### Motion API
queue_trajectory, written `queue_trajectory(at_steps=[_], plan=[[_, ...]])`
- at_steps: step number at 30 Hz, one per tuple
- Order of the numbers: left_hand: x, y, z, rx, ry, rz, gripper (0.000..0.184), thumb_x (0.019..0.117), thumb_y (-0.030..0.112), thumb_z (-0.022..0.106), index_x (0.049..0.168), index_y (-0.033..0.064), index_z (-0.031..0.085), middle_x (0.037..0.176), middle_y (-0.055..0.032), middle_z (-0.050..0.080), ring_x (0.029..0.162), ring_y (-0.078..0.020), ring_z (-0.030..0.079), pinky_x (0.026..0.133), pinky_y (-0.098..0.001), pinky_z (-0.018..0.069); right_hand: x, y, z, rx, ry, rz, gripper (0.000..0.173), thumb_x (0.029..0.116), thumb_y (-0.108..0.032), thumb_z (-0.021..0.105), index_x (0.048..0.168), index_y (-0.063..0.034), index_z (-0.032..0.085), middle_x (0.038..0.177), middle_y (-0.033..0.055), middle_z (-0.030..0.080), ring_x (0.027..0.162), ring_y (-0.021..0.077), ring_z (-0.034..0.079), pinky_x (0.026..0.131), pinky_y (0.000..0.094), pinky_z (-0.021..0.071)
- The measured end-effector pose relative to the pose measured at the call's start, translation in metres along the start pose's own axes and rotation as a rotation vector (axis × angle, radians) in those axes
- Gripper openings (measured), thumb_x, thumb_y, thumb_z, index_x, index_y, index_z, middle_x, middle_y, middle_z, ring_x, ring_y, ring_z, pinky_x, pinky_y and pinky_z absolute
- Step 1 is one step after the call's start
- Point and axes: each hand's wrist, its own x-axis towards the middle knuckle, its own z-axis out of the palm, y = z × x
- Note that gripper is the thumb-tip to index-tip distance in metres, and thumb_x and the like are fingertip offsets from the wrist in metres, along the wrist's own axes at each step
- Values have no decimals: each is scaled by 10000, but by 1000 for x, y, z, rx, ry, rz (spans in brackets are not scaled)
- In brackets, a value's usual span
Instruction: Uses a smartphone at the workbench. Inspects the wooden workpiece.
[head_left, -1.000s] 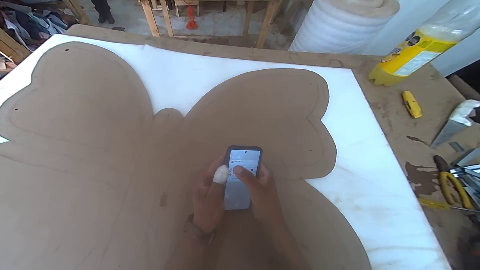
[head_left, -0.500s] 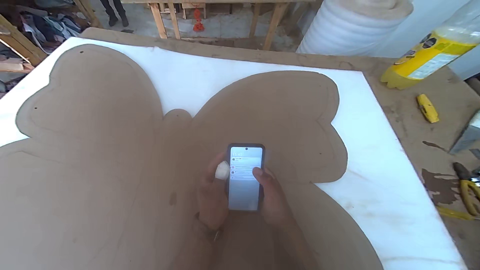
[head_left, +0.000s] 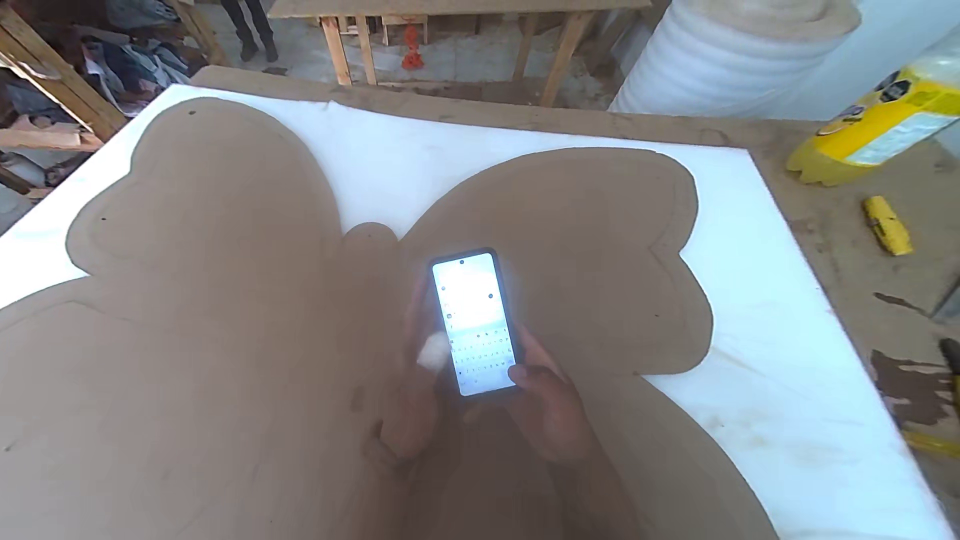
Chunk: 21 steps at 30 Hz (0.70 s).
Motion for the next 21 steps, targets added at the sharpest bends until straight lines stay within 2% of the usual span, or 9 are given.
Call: queue_trajectory(at_steps=[2, 4, 7, 14, 18, 19, 21], plan=[[0, 1, -2, -3, -109, -35, 736, 1031, 285, 568, 1656, 269, 179, 1541, -127, 479, 1313, -316, 566, 1027, -503, 546, -1, -4, -4, -5, 35, -31, 591, 1004, -166, 527, 1562, -222, 339, 1325, 235, 592, 1030, 397, 698, 759, 591, 623], [0, 1, 2, -16, -153, -80, 812, 982, 189, 626, 1654, 273, 178, 1504, -154, 508, 1271, -341, 594, 986, -519, 569, -3, -6, -5, -18, 88, -60, 588, 999, -146, 534, 1552, -227, 352, 1302, 219, 608, 1007, 380, 709, 729, 580, 630], [-1, -1, 7, 0, -158, -85, 814, 971, 141, 623, 1650, 261, 192, 1476, -165, 529, 1230, -340, 618, 936, -509, 593, -2, -8, -4, -93, 159, -80, 554, 989, -130, 567, 1512, -203, 398, 1272, 193, 622, 985, 323, 720, 686, 516, 646], [-1, 1, 11, 42, -100, -55, 816, 945, 83, 627, 1640, 238, 227, 1396, -186, 581, 1170, -335, 649, 912, -495, 606, 0, -5, 2, -196, 203, -93, 475, 1015, -117, 564, 1473, -150, 445, 1234, 202, 634, 954, 328, 724, 660, 506, 650], [-3, 1, 8, 57, -90, 8, 767, 941, 160, 660, 1603, 213, 277, 1394, -191, 582, 1161, -351, 652, 889, -502, 611, 1, -2, 2, -182, 209, -113, 487, 1010, -138, 567, 1482, -150, 449, 1242, 196, 632, 964, 315, 722, 663, 499, 650], [-4, -1, 7, 108, -78, 56, 730, 942, 240, 694, 1573, 196, 328, 1424, -182, 564, 1200, -355, 634, 920, -508, 604, 1, -1, 1, -181, 218, -127, 486, 1012, -147, 560, 1485, -154, 447, 1257, 190, 630, 989, 310, 717, 690, 496, 649], [-4, -3, 5, 280, -79, 161, 677, 928, 415, 723, 1494, 166, 446, 1558, -157, 450, 1386, -380, 493, 1086, -548, 516, 1, 0, -2, -202, 268, -138, 504, 1011, -182, 553, 1502, -191, 441, 1296, 157, 629, 1057, 281, 694, 785, 473, 629]])
